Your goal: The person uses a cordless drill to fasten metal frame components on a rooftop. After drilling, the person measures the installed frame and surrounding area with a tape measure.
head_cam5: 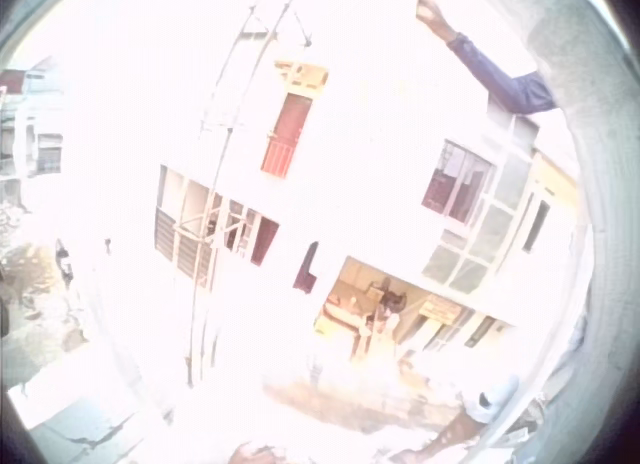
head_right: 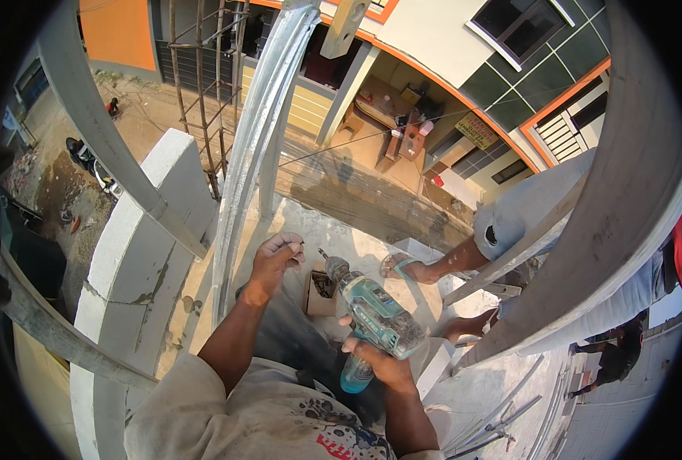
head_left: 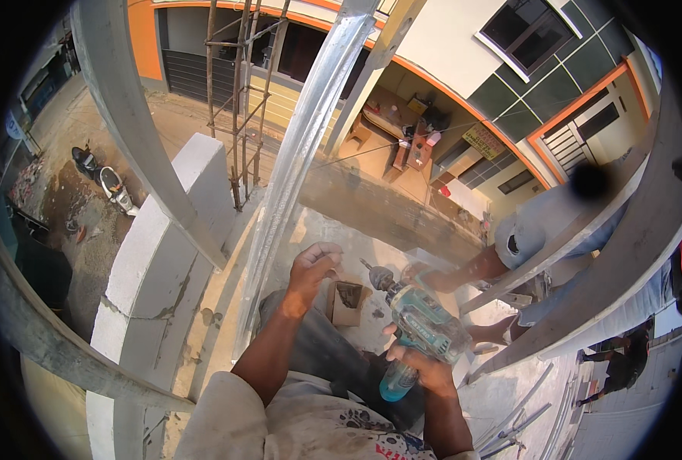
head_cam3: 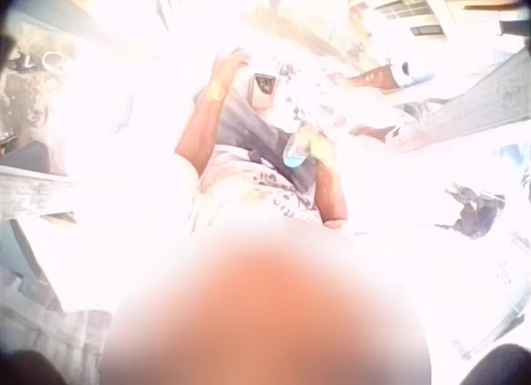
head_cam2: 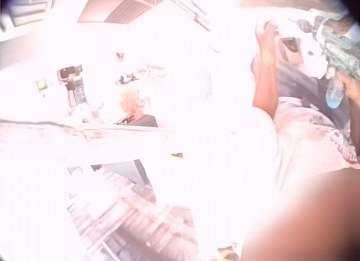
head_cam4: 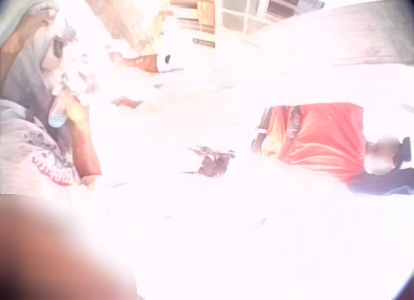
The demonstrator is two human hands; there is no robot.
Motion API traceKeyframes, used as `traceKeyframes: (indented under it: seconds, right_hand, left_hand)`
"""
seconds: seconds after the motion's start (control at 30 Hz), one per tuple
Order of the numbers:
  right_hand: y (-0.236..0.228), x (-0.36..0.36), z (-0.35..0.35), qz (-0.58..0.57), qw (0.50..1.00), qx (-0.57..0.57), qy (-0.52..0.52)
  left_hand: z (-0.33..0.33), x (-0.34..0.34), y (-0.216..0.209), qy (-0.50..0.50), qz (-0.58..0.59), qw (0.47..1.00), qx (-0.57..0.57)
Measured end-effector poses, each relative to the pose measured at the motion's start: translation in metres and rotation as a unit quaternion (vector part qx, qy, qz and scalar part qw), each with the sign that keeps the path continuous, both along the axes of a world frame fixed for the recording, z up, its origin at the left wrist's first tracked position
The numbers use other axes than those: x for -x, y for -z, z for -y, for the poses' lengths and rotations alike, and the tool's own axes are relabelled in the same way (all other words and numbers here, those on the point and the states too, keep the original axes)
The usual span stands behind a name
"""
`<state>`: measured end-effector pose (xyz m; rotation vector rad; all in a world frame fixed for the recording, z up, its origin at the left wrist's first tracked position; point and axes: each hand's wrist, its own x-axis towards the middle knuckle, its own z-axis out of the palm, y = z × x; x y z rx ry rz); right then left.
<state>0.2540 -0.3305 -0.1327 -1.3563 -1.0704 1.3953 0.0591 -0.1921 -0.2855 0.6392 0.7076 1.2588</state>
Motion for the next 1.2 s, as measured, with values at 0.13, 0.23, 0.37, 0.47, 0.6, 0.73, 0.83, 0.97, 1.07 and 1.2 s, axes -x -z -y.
traceKeyframes:
  seconds: [0.13, 0.23, 0.37, 0.47, 0.6, 0.73, 0.83, 0.97, 1.07, 1.2]
  right_hand:
    - [-0.023, 0.011, 0.000, -0.039, 0.997, -0.056, -0.043]
    - [-0.036, 0.021, -0.001, -0.095, 0.987, -0.102, -0.074]
    - [-0.049, 0.032, -0.002, -0.080, 0.983, -0.134, -0.095]
    - [-0.054, 0.036, -0.002, -0.061, 0.990, -0.103, -0.075]
    - [-0.054, 0.036, -0.001, -0.061, 0.990, -0.100, -0.081]
    - [-0.047, 0.034, -0.003, -0.069, 0.985, -0.120, -0.102]
    - [-0.043, 0.031, -0.008, 0.035, 0.967, -0.213, -0.132]
    - [-0.042, 0.027, -0.016, 0.265, 0.881, -0.358, -0.157]
    - [-0.040, 0.035, -0.017, 0.180, 0.943, -0.228, -0.160]
    - [-0.037, 0.058, -0.022, 0.138, 0.965, -0.176, -0.140]
  left_hand:
    - [0.001, 0.016, -0.045, 0.006, 0.105, 0.993, -0.046]
    - [-0.002, 0.025, -0.068, 0.000, 0.106, 0.991, -0.085]
    - [-0.002, 0.029, -0.088, 0.011, 0.124, 0.986, -0.114]
    - [-0.002, 0.033, -0.097, 0.014, 0.129, 0.984, -0.125]
    - [-0.001, 0.039, -0.103, 0.014, 0.126, 0.985, -0.115]
    - [-0.001, 0.048, -0.112, 0.019, 0.086, 0.989, -0.116]
    - [-0.002, 0.057, -0.119, 0.030, 0.014, 0.995, -0.096]
    - [-0.009, 0.062, -0.131, 0.038, 0.015, 0.994, -0.104]
    - [-0.012, 0.061, -0.145, 0.037, 0.095, 0.987, -0.121]
    - [-0.019, 0.058, -0.172, 0.038, 0.155, 0.980, -0.121]
